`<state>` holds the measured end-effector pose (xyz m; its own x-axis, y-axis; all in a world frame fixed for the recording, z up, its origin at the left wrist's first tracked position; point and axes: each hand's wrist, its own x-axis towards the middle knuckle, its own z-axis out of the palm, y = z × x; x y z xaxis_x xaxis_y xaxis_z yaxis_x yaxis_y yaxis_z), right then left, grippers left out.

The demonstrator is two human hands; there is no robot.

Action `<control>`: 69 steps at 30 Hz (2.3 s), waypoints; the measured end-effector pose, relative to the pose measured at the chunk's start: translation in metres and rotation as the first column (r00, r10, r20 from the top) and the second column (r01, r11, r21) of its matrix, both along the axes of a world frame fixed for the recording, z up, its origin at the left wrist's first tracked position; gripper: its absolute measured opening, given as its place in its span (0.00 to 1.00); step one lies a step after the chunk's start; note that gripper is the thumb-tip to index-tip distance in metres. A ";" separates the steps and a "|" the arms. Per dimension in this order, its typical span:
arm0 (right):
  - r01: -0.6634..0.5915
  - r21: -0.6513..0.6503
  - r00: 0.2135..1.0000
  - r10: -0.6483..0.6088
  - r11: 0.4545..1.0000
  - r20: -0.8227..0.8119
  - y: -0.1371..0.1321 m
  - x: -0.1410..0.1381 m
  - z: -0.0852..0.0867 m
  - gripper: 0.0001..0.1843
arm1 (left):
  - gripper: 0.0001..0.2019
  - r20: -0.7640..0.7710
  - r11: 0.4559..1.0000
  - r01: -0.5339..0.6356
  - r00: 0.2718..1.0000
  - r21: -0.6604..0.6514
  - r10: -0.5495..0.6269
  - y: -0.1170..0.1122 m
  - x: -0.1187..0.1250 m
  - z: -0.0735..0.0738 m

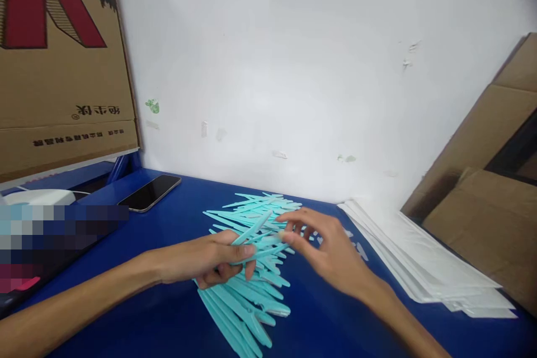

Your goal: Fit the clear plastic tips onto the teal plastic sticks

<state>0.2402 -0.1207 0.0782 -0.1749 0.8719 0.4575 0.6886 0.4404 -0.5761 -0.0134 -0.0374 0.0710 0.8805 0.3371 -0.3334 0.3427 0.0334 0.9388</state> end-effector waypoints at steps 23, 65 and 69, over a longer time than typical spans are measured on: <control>-0.062 -0.185 0.963 0.010 0.981 -0.269 0.000 0.019 0.011 0.16 | 0.19 -0.027 0.990 0.115 0.993 -0.080 -0.117 0.001 -0.001 0.001; 0.163 -0.174 0.912 -0.081 0.971 0.403 0.014 0.076 0.004 0.27 | 0.31 -0.107 0.398 0.000 0.963 0.917 0.248 -0.002 0.002 -0.011; 0.078 -0.228 0.919 0.019 0.970 0.395 0.014 0.070 -0.002 0.25 | 0.28 -0.148 0.246 0.090 0.962 0.965 0.230 0.006 0.006 -0.019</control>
